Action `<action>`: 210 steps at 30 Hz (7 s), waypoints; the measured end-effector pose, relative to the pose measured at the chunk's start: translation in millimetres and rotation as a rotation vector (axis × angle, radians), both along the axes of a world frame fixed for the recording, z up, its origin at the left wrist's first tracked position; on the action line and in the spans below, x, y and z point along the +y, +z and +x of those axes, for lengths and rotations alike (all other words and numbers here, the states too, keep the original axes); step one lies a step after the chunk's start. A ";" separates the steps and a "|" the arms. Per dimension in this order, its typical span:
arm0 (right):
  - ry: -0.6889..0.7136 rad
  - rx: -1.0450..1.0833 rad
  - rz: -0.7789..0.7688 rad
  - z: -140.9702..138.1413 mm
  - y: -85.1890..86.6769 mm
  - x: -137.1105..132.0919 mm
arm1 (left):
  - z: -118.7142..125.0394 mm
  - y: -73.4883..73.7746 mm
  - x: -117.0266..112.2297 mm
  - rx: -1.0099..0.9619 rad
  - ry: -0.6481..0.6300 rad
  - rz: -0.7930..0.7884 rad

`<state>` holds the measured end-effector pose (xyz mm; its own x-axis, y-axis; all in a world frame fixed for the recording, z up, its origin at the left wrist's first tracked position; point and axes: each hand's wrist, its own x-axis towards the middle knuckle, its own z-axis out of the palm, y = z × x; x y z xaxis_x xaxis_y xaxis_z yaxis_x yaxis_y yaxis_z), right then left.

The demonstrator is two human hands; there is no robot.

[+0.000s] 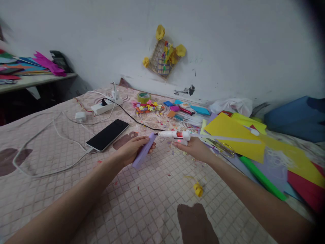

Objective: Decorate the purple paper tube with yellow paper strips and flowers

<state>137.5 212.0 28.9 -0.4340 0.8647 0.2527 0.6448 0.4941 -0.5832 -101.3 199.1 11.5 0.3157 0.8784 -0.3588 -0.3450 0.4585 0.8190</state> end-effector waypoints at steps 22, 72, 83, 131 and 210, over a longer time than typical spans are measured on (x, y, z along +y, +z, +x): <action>0.012 -0.072 0.034 0.0 3.5 -2.6 | 1.0 3.4 -1.9 -0.022 -0.017 -0.017; -0.169 -0.115 0.170 -41.2 -30.6 72.2 | 15.2 -4.4 -16.7 0.011 -0.111 -0.052; -0.172 -0.023 0.132 -36.8 -31.4 70.7 | 15.0 -2.4 -17.7 0.015 -0.104 -0.064; -0.210 0.128 -0.241 59.6 -19.4 -113.4 | 49.9 -10.3 -37.6 0.062 -0.202 0.045; -0.220 0.944 -0.507 -0.1 -26.2 -84.5 | 69.4 -15.6 -56.5 -0.073 -0.296 0.130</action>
<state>137.4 127.4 2.7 -0.0759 0.9971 -0.0051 -0.1244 -0.0145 -0.9921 -31.9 142.6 -4.1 0.5851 0.7816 -0.2164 -0.2727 0.4409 0.8552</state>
